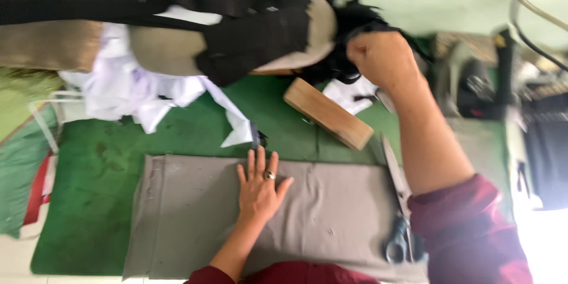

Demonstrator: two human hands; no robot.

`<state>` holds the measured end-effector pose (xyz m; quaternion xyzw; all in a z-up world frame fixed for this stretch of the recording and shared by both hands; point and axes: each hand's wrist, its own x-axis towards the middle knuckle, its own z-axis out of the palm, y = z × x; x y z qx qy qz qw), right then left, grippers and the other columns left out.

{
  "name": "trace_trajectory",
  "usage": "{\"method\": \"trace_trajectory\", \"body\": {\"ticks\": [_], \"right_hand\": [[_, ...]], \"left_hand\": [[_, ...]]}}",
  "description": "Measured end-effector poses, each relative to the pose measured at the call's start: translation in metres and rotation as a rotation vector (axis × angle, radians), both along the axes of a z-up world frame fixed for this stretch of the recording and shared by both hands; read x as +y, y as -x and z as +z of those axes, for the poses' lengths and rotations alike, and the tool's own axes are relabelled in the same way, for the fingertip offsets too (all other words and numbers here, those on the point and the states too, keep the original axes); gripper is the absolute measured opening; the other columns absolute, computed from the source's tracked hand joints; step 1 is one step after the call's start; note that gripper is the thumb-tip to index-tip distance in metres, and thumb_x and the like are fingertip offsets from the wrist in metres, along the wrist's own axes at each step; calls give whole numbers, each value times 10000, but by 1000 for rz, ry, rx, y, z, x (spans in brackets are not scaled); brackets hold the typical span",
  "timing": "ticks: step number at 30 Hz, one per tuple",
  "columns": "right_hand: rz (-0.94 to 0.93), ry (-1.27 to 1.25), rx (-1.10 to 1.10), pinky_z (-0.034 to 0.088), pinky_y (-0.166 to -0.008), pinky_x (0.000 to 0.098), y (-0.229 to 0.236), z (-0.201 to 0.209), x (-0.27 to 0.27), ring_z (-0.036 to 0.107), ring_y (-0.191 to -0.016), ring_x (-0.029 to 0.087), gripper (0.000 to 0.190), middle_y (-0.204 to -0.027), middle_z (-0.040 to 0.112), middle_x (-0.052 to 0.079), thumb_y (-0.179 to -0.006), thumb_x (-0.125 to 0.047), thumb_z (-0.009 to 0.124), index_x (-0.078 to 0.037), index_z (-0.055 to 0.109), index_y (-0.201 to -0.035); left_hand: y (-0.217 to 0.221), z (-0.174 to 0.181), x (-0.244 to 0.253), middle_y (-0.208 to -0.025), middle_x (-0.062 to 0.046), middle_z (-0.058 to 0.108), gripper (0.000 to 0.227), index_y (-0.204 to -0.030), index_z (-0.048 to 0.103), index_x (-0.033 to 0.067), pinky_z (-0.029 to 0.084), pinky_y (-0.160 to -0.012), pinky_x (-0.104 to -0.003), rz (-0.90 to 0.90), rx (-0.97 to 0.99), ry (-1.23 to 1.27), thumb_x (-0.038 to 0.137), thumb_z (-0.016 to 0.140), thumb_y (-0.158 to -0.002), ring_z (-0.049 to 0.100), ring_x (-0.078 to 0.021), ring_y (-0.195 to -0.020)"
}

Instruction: The person cuts a piece of black fabric using shears, then irons it on a workbench. They trim the edges of the black fabric again and place it on a white fabric sheet. Finally, they cut the white fabric around the black piece.

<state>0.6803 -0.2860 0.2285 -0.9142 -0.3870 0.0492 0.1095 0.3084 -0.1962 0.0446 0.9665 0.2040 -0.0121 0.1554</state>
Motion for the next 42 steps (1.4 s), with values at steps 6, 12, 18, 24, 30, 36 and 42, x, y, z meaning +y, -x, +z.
{"method": "trace_trajectory", "body": {"ticks": [6,12,18,24,30,36,42], "right_hand": [[55,91,-658,195,-390,332,151,-140,-130,356,-492,138,354,-600,315,-84,-785,-49,638,-390,549,-748],[-143,-322,410,506,-599,386,372,-170,-216,666,-652,236,118,-768,671,22,-972,-285,631,-214,722,-951],[-360,-423,348,499,-597,350,362,-126,-257,667,-634,243,185,-721,659,41,-983,-295,657,-143,751,-935],[-394,-586,190,535,-577,285,350,-117,-280,669,-629,165,120,-783,686,4,-972,-238,694,-130,743,-993],[-703,-411,-10,532,-710,344,254,-164,-433,726,-811,181,157,-875,772,-43,-870,-159,678,-220,789,-964],[-1065,-288,104,486,-896,440,90,-185,-608,691,-917,331,267,-932,770,108,-917,-239,564,-119,797,-971],[-1093,-18,272,528,-905,519,12,-226,-678,558,-1222,359,534,-1341,502,154,-854,-194,700,-89,541,-1353]], "left_hand": [[9,2,-8,-1672,-184,293,759,-1541,453,126,367,-1086,-713,-81,-234,-191,601,593,-965,317,-446,-1525],[53,-5,-92,-1592,-202,426,689,-1452,523,59,340,-1018,-725,-858,-303,213,599,482,-1025,370,-497,-1448],[-20,37,-68,-1442,-54,530,699,-1305,629,413,431,-864,-725,-697,-163,-205,713,699,-678,467,-475,-1321],[-67,3,12,-1059,-112,802,157,-1176,809,36,584,-786,-423,-191,-566,-83,133,720,-1091,755,-310,-915],[-88,49,-166,-603,15,705,103,-1058,792,180,528,-646,-334,-180,-496,287,216,740,-976,701,-158,-574],[-123,59,-357,-920,-56,817,175,-1025,766,114,605,-707,-326,-427,-473,533,198,796,-874,792,-196,-766],[-153,54,-470,-726,7,718,137,-1046,748,185,544,-501,-380,-538,-318,439,240,752,-920,692,-231,-603]]}}
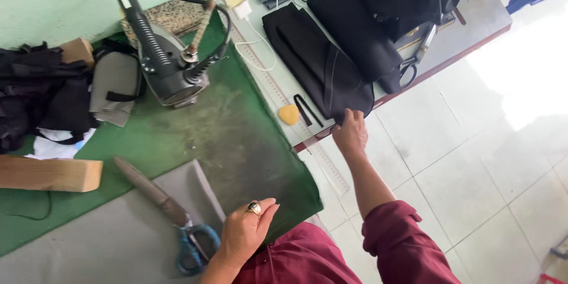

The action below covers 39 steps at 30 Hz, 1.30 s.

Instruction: The person cuts a piece of black fabric using shears, then irons it on a workbench. They trim the edges of the black fabric again and place it on a white fabric sheet. Finally, they cut the white fabric around the black piece.

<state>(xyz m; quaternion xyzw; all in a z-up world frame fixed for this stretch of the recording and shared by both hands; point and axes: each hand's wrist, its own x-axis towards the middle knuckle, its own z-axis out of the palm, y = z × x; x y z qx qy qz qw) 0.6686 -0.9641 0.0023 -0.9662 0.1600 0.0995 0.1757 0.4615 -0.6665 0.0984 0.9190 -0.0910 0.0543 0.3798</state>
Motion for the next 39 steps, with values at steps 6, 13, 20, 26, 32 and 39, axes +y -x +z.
{"method": "trace_trajectory", "body": {"ticks": [6,13,20,26,32,39], "right_hand": [[-90,-71,-10,492,-807,561,-16,-4,-40,609,-1025,409,282,-1103,610,165,-863,-165,469,-57,636,-1063],[-142,-387,-389,472,-911,378,-85,90,-107,650,-1019,233,316,-1073,727,69,-926,-267,565,-167,702,-1192],[543,-388,-152,543,-902,340,21,286,77,710,-977,206,262,-1023,778,40,-883,-173,757,-186,775,-1144],[1310,-958,161,625,-727,403,137,304,261,780,-846,340,122,-891,777,112,-952,-138,686,-89,750,-1045],[1438,-752,-284,584,-786,392,190,287,378,746,-919,327,127,-958,752,90,-939,-140,724,-87,785,-1036],[1069,-409,-297,539,-957,432,234,160,409,674,-1135,339,336,-1177,696,115,-927,-319,787,-103,760,-1182]], "left_hand": [[-25,11,-14,-901,-30,826,168,-1011,784,119,604,-587,-320,173,65,85,241,763,-897,770,-150,-634],[-43,25,8,-778,-52,808,248,-1074,779,68,604,-602,-232,229,215,220,258,673,-957,785,-106,-692],[-34,75,34,-1238,-151,648,433,-1272,612,18,517,-962,-423,137,-63,380,133,773,-887,619,-308,-1143],[69,64,174,-1299,-124,610,643,-1239,596,1,265,-1188,-542,-57,-23,553,238,931,-744,507,-355,-1266],[182,105,339,-776,-51,733,169,-844,789,137,529,-768,-398,480,233,105,265,885,-792,669,-234,-764],[271,9,434,-1024,19,696,144,-894,790,225,512,-973,-465,499,-250,-619,117,830,-808,650,-276,-1171]]}}
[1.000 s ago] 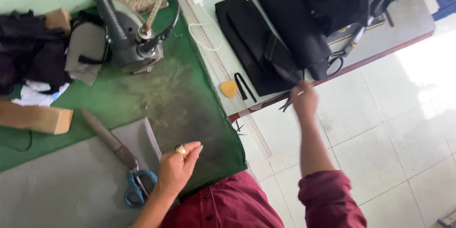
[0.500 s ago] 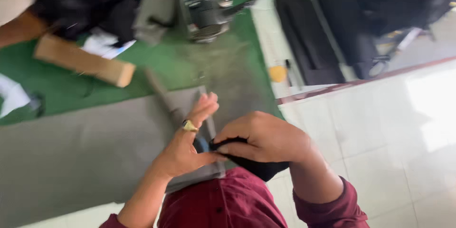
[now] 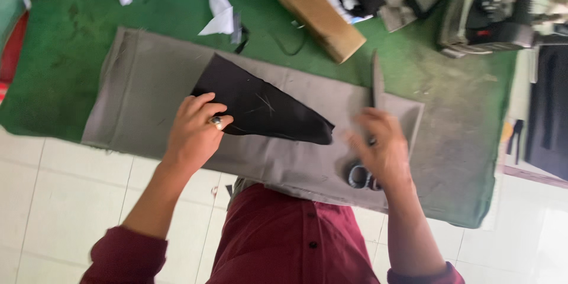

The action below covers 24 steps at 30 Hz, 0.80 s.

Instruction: The person cuts a piece of black fabric using shears, then irons it on a workbench. They trim the edges of the black fabric again and place it on a white fabric sheet. Finally, they cut the white fabric around the black piece.

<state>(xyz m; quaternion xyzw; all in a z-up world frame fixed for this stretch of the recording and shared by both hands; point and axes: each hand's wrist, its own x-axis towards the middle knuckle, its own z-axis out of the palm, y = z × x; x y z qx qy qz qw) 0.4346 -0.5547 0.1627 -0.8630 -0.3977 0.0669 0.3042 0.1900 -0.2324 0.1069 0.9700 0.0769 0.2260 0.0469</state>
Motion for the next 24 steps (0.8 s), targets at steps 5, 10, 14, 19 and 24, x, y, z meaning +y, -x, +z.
{"method": "trace_trajectory", "body": {"ticks": [5,10,14,19,24], "right_hand": [[-420,299,-252,550,-868,503,-8,-97,-35,645,-1065,404,735,-1159,554,162,-882,-541,824,-72,634,-1415],[-403,319,-241,559,-866,469,-35,-138,-43,666,-1037,367,536,-1138,549,119,-977,-442,744,-57,664,-1340],[-280,239,-278,527,-871,505,-103,-130,-26,634,-1014,443,464,-1090,544,189,-956,-254,793,30,656,-1296],[-40,251,-439,496,-886,472,-211,-151,19,628,-988,396,434,-1051,585,176,-907,-253,863,-6,729,-1238],[45,162,-434,549,-840,460,-240,-168,47,581,-1018,346,509,-1112,535,100,-842,-229,915,-87,718,-1290]], "left_hand": [[59,-61,-16,-1328,-91,678,205,-977,824,154,428,-1032,-624,266,185,168,57,690,-856,522,-407,-1385],[50,-87,-57,-1357,-81,638,390,-1067,782,212,448,-989,-561,350,-26,249,35,660,-741,532,-441,-1352],[-8,-85,-114,-1364,-137,613,254,-1071,786,151,431,-1025,-588,191,-11,351,187,780,-820,497,-474,-1366],[-47,-120,-172,-1363,-159,610,365,-1107,758,123,420,-1075,-560,-35,68,417,403,771,-874,512,-434,-1378],[-51,-122,-186,-1141,-79,657,150,-919,736,162,464,-984,-509,74,36,398,308,764,-895,612,-351,-1226]]}}
